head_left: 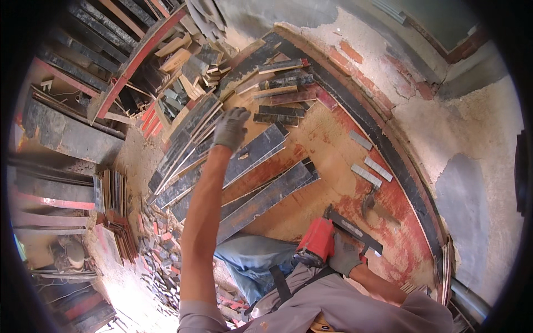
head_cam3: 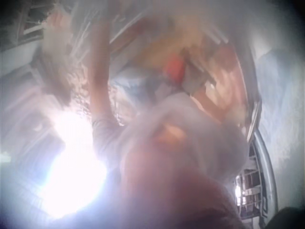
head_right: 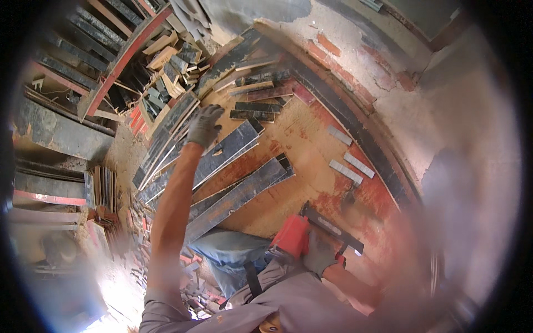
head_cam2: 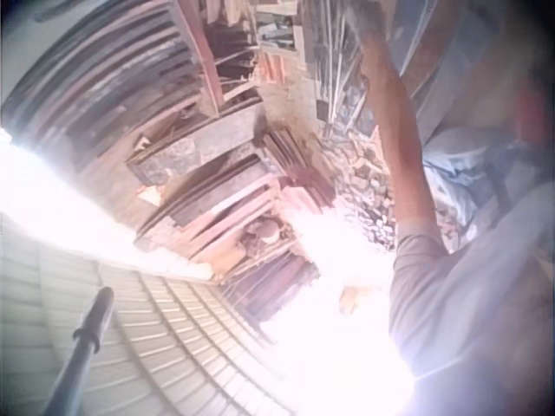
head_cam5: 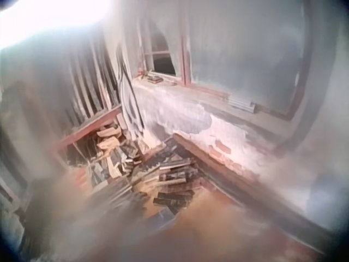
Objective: The person gathers thin wooden strips and places them on a larger wooden board. They then use a red nail gun to fasten the strips to the board, creating a frame-like structure.
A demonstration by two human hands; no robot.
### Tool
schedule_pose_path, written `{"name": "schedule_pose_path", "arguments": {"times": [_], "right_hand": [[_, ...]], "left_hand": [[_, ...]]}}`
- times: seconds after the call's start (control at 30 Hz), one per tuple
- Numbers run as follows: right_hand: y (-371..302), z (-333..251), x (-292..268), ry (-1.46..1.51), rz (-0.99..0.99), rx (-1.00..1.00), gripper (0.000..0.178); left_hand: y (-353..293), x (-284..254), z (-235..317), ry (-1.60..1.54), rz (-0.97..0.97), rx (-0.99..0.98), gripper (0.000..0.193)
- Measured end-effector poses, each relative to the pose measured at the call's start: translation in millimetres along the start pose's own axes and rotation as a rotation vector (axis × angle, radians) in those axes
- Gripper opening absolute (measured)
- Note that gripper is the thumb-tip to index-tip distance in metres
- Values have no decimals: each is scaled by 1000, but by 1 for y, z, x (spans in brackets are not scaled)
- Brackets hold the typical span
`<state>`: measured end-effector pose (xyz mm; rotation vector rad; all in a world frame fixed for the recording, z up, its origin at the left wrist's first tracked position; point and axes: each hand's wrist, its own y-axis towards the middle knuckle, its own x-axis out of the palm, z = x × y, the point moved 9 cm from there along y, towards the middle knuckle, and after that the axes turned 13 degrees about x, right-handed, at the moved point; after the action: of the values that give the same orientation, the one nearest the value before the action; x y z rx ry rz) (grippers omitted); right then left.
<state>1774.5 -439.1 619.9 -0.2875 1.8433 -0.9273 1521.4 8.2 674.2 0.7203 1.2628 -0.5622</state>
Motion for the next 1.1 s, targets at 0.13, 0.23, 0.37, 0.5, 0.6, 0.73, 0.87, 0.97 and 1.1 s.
{"name": "schedule_pose_path", "arguments": {"times": [0.13,0.23,0.37,0.5,0.6,0.73,0.87,0.97,1.1], "right_hand": [[-4,-7,-1,-38,176,-108,69],[-3,-2,6,22,132,-41,70],[-2,-5,6,41,106,-88,72],[4,11,37,-10,-104,36,76],[-4,14,25,-59,-36,-1,86],[-4,8,29,-55,-22,-100,91],[-2,12,38,12,-97,-82,94],[-6,2,21,-28,-139,-28,88],[-6,3,23,-5,-119,-34,87]], "left_hand": [[14,64,-27,-100,-124,-57,61],[26,91,-33,-134,-222,-82,60],[26,87,-40,-53,-225,-85,47],[18,32,-36,-1,-190,48,32],[-8,-23,5,-165,128,-136,33],[-81,-63,117,-118,197,-153,39],[-146,-6,172,-212,54,-296,47],[-174,17,185,-115,26,-348,63],[-148,17,205,-156,127,-295,97]]}}
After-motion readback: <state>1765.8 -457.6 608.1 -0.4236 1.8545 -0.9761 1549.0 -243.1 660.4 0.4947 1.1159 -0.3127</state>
